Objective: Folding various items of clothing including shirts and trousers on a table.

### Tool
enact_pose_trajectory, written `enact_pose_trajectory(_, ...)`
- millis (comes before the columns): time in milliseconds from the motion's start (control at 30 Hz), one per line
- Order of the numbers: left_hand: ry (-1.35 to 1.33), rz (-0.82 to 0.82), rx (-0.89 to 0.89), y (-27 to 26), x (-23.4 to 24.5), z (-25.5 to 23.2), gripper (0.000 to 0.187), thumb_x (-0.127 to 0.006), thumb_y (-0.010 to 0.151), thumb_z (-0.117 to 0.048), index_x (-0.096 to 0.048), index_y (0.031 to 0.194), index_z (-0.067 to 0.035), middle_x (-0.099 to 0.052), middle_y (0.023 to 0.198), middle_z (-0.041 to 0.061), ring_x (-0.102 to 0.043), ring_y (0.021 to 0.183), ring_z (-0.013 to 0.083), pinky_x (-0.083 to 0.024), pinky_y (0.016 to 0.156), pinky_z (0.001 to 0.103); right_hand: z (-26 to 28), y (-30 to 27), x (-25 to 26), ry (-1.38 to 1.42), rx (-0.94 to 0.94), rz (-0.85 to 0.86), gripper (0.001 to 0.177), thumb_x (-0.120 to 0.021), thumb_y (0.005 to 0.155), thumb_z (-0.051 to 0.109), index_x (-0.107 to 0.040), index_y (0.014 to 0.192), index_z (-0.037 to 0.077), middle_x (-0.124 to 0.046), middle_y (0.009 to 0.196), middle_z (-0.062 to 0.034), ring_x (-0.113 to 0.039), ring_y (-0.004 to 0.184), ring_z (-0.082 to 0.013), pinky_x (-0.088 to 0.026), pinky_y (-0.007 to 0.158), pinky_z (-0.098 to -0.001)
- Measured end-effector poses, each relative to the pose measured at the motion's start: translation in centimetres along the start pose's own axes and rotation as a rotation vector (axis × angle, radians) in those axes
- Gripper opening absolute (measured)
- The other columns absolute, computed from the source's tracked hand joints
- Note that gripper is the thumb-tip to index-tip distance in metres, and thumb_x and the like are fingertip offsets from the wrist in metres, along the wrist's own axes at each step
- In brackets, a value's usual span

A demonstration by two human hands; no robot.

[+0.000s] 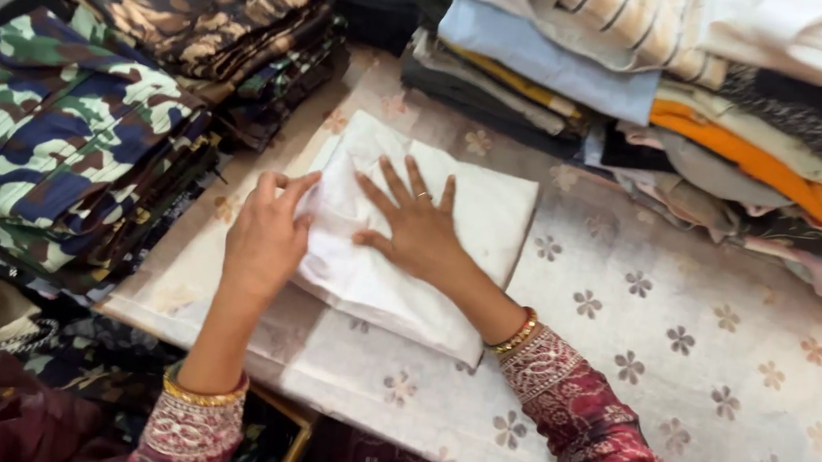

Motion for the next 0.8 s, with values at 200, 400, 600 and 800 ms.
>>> enact_pose_trajectory(200,0.169,-0.238,-0.013,-4.8,0.0,0.1,0.073,-0.077,0.084,-0.026,-0.047,0.149,-0.018,-0.059,0.116,0.017,-0.061,0.101,0.0381,-0.051,0.086,0.046,-1.8,3.1,1.9,0.108,-0.044,-0.003,0.078,-0.061,0.089,0.068,-0.039,0.154,0.031,-0.032,0.166,-0.0079,-0.027,0.152,-0.0330,-0.025,0.120,-0.0612)
enact_pose_trajectory(400,-0.104,-0.083,0.336,-4.4,-0.1,-0.1,0.088,-0.076,0.088,-0.034,-0.030,0.161,-0.021,-0.069,0.115,0.022,-0.068,0.096,0.0343,-0.052,0.084,0.044,-4.4,9.0,3.5,0.428,-0.001,-0.182,0.079,-0.081,0.084,0.046,-0.050,0.149,0.013,-0.049,0.148,-0.0193,-0.047,0.137,-0.0379,-0.042,0.108,-0.0455)
enact_pose_trajectory(600,-0.563,-0.111,0.159,-2.7,-3.0,1.8,0.073,-0.073,0.089,-0.011,-0.043,0.156,-0.018,-0.067,0.131,0.015,-0.065,0.106,0.0208,-0.052,0.091,0.033,-7.2,9.7,4.4,0.627,-0.034,-0.197,0.064,-0.088,0.074,0.029,-0.066,0.131,0.010,-0.071,0.126,-0.0120,-0.067,0.116,-0.0261,-0.051,0.099,-0.0372)
enact_pose_trajectory(800,-0.640,-0.146,-0.202,-5.5,2.0,-10.0,0.072,-0.073,0.086,0.003,-0.048,0.152,-0.011,-0.064,0.134,0.006,-0.061,0.105,0.0106,-0.052,0.087,0.025,-10.0,-4.6,16.8,1.057,0.139,-0.365,0.055,-0.084,0.076,0.010,-0.067,0.128,0.004,-0.072,0.117,-0.0031,-0.066,0.104,-0.0120,-0.054,0.096,-0.0294)
Point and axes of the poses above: each hand's wrist, its own y-axis towards the middle knuckle, its own x-axis out of the back of the hand, z = x × y, the point moved 3 cm from there along y, towards the middle knuckle
